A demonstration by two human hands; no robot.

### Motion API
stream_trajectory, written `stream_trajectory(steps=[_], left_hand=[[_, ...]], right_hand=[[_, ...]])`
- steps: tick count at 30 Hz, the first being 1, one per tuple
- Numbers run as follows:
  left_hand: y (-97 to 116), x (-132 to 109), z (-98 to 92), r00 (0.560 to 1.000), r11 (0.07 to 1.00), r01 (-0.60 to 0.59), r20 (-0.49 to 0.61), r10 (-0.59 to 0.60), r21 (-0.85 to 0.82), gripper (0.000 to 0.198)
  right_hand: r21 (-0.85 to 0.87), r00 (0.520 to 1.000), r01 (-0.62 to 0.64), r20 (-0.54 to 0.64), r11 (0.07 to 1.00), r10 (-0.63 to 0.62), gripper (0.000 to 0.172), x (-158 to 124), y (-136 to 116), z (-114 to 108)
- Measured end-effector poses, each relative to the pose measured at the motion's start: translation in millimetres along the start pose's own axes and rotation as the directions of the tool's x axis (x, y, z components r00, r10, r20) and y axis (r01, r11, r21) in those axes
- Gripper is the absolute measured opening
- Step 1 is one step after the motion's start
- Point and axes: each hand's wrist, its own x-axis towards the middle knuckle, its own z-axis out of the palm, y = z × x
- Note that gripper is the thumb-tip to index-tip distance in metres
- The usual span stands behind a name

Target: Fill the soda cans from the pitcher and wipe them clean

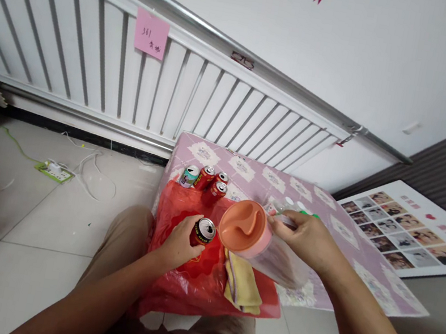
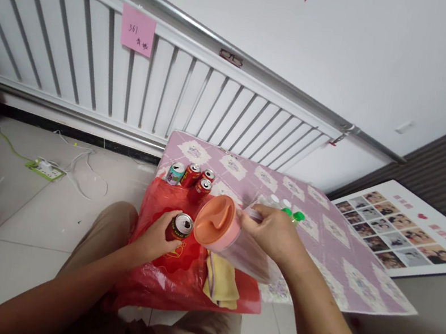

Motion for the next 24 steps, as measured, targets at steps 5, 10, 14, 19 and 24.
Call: stream_trajectory(steps=[5,10,14,19,24], left_hand=[[0.6,-0.1,-0.4,1.0,1.0,0.008,0.005,-0.008,0.003,0.073],[0.6,0.1,-0.7,1.0,1.0,0.011,0.013,-0.011,0.005,0.073],[0.7,0.4,-0.6,1.0,1.0,0.008,0.017,-0.008,0.001,0.073],[0.9,0.6,-0.1,0.999,1.0,0.025,0.024,-0.025,-0.001,0.073],[0.7,0.3,0.5,0.999,1.0,0.02,0.025,-0.02,-0.003,0.073]], right_hand=[[0.014,0.999,0.023,-0.024,1.0,-0.022,0.032,-1.2,-0.6,-0.8],[0.024,0.999,0.042,-0.028,0.999,-0.041,0.031,-1.3,1.4,-0.9],[0.03,0.998,0.04,-0.041,0.999,-0.039,0.03,-1.0,3.1,-0.4],[0.03,0.998,0.042,-0.048,0.999,-0.041,0.03,-1.5,2.8,-0.5],[0.059,0.996,0.063,-0.068,0.996,-0.059,0.029,-2.4,2.0,-1.0]])
